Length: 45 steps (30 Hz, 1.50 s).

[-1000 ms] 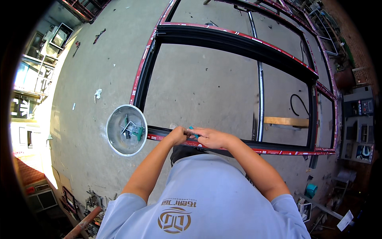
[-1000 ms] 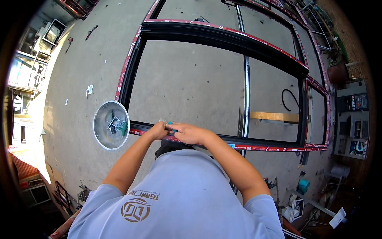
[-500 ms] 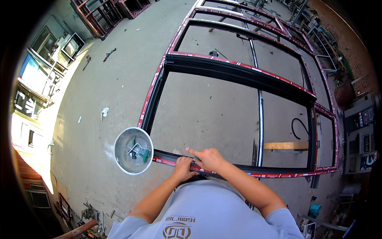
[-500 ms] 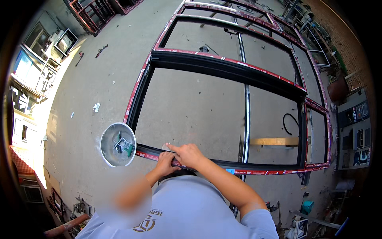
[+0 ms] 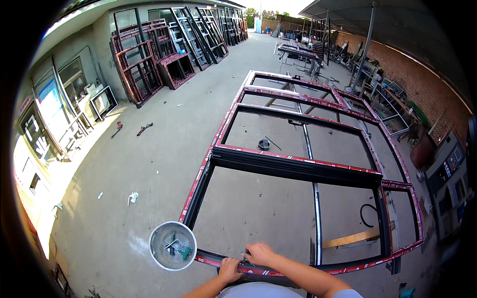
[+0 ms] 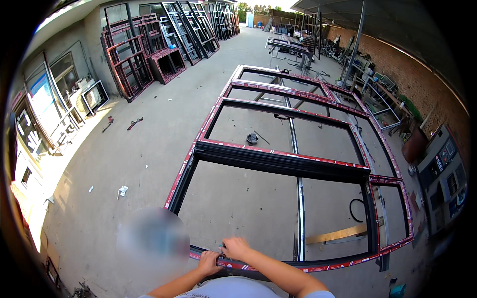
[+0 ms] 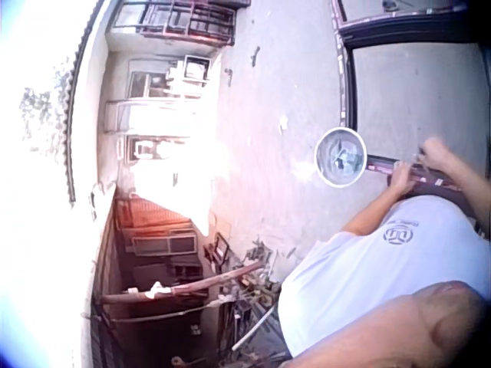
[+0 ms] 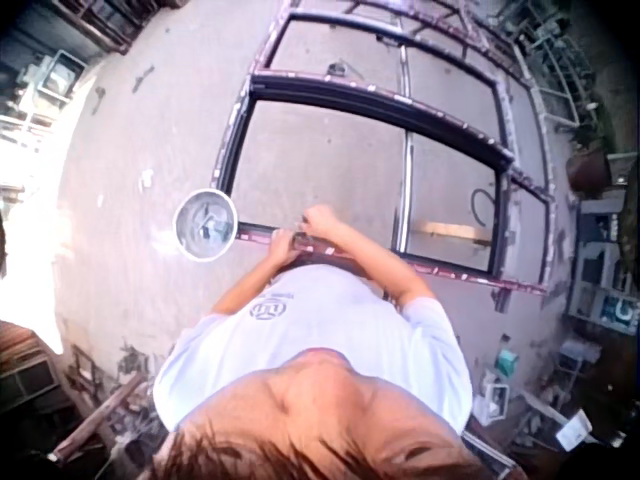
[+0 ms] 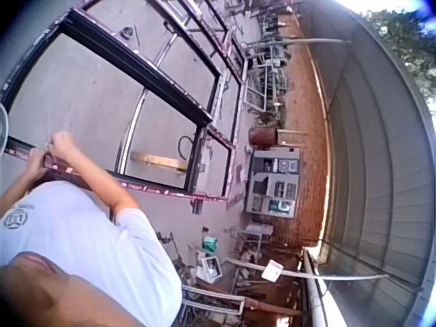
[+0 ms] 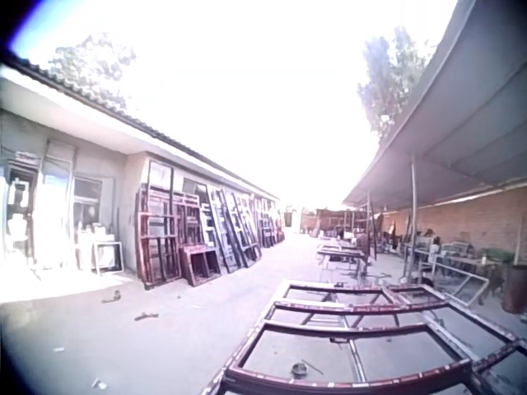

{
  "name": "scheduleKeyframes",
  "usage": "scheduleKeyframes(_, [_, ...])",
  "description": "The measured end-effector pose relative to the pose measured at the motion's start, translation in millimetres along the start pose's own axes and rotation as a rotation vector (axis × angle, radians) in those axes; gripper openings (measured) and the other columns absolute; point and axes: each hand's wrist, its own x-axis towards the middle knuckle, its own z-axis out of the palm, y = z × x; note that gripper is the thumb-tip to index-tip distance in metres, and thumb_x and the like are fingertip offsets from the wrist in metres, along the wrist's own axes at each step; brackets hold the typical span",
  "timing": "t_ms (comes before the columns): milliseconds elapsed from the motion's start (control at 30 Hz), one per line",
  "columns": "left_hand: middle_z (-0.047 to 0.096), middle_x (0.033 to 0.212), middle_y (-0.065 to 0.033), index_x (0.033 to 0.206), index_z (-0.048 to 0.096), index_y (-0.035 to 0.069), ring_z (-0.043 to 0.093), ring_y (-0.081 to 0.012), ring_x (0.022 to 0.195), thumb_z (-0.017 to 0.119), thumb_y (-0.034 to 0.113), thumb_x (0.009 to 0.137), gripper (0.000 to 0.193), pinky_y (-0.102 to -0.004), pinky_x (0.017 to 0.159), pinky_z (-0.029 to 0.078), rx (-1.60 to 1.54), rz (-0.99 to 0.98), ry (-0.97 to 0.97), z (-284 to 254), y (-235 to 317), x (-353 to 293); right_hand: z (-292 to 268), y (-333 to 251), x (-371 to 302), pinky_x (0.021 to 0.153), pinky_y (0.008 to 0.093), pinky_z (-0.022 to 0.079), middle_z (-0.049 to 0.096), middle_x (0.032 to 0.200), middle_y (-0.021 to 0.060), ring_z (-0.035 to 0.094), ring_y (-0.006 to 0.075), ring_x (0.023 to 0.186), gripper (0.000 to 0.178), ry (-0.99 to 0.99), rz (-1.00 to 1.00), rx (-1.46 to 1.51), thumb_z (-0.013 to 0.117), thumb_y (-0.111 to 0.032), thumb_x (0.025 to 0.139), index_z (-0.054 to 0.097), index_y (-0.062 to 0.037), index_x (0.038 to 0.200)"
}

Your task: The person assembles a window frame by inserting screws into pre-drilled holes and tightening them with a screwdriver. They repeatedly retrieve screws from a bucket, align the frame sections, and secure the joints.

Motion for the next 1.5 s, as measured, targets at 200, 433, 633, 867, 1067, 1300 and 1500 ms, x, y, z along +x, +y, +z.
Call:
scheduleKeyframes(200, [0.069, 0.118, -0.0107, 0.124, 0.068, 0.012, 0.060, -0.0304, 0.118, 0.087, 0.038, 0.070, 0.063, -0.0468, 0.108, 0.038, 0.019, -0.027, -0.021, 7.5, -11.0, -5.3, 2.0, 13.1, 0.2, 0.090, 0.0481, 0.055, 0.070, 0.116, 0.0203, 0.068, 0.0389, 0.105, 0.035, -0.126, -0.348, 0.142, 0.068, -0.024, 0.092, 0.068, -0.0111, 0.125])
scheduleKeyframes(433, [0.070, 0.115, -0.0135, 0.119, 0.071, 0.013, 0.062, -0.0316, 0.118, 0.086, 0.042, 0.069, 0.060, -0.0485, 0.104, 0.041, 0.022, 0.016, 0.024, 10.4, -10.6, -3.1, -13.7, -12.7, -7.0, 0.076, 0.0483, 0.057, 0.072, 0.089, 0.0182, 0.069, 0.0408, 0.080, 0.056, -0.131, -0.216, 0.049, 0.072, -0.032, 0.091, 0.059, -0.0179, 0.144])
scheduleKeyframes(633, [0.071, 0.111, -0.0128, 0.119, 0.070, 0.009, 0.062, -0.0317, 0.111, 0.087, 0.043, 0.068, 0.064, -0.0476, 0.102, 0.041, 0.042, 0.049, 0.057, 12.9, -13.8, -3.8, 0.0, 1.1, 0.0, 0.072, 0.0462, 0.056, 0.073, 0.090, 0.0186, 0.070, 0.0399, 0.079, 0.064, -0.138, -0.146, 0.180, 0.075, -0.035, 0.090, 0.056, -0.0076, 0.144])
scheduleKeyframes(867, [0.071, 0.107, -0.0136, 0.114, 0.071, 0.009, 0.063, -0.0327, 0.109, 0.087, 0.043, 0.067, 0.060, -0.0471, 0.100, 0.042, 0.043, 0.045, 0.014, 11.0, -9.6, 1.5, 0.3, 22.4, 0.6, 0.078, 0.0474, 0.057, 0.075, 0.100, 0.0193, 0.071, 0.0398, 0.089, 0.068, -0.122, -0.174, 0.250, 0.077, -0.044, 0.087, 0.058, -0.0052, 0.140])
scheduleKeyframes(1067, [0.071, 0.106, -0.0132, 0.112, 0.071, 0.008, 0.063, -0.0325, 0.109, 0.087, 0.044, 0.067, 0.060, -0.0474, 0.099, 0.042, 0.107, -0.004, -0.032, 9.9, -12.3, -2.7, -42.0, -16.6, -7.7, 0.089, 0.0470, 0.057, 0.072, 0.114, 0.0157, 0.067, 0.0338, 0.109, 0.047, -0.092, -0.085, -0.232, 0.074, -0.050, 0.087, 0.075, -0.0060, 0.105])
scheduleKeyframes(1300, [0.070, 0.110, -0.0119, 0.115, 0.070, 0.011, 0.062, -0.0321, 0.111, 0.086, 0.043, 0.067, 0.060, -0.0477, 0.102, 0.041, 0.050, 0.048, 0.039, 17.2, -15.2, -2.6, 9.5, 7.1, -12.5, 0.083, 0.0459, 0.057, 0.068, 0.098, 0.0115, 0.068, 0.0336, 0.099, 0.035, 0.104, -0.403, -0.081, 0.068, -0.039, 0.092, 0.076, -0.0067, 0.084])
scheduleKeyframes(1500, [0.070, 0.107, -0.0119, 0.112, 0.070, 0.011, 0.063, -0.0324, 0.109, 0.086, 0.042, 0.067, 0.056, -0.0479, 0.103, 0.041, 0.017, 0.060, 0.076, 24.1, -21.5, -5.2, 3.8, -20.4, -21.6, 0.079, 0.0485, 0.058, 0.072, 0.109, 0.0142, 0.070, 0.0375, 0.091, 0.029, -0.058, -0.290, -0.076, 0.069, -0.031, 0.090, 0.075, -0.0090, 0.108])
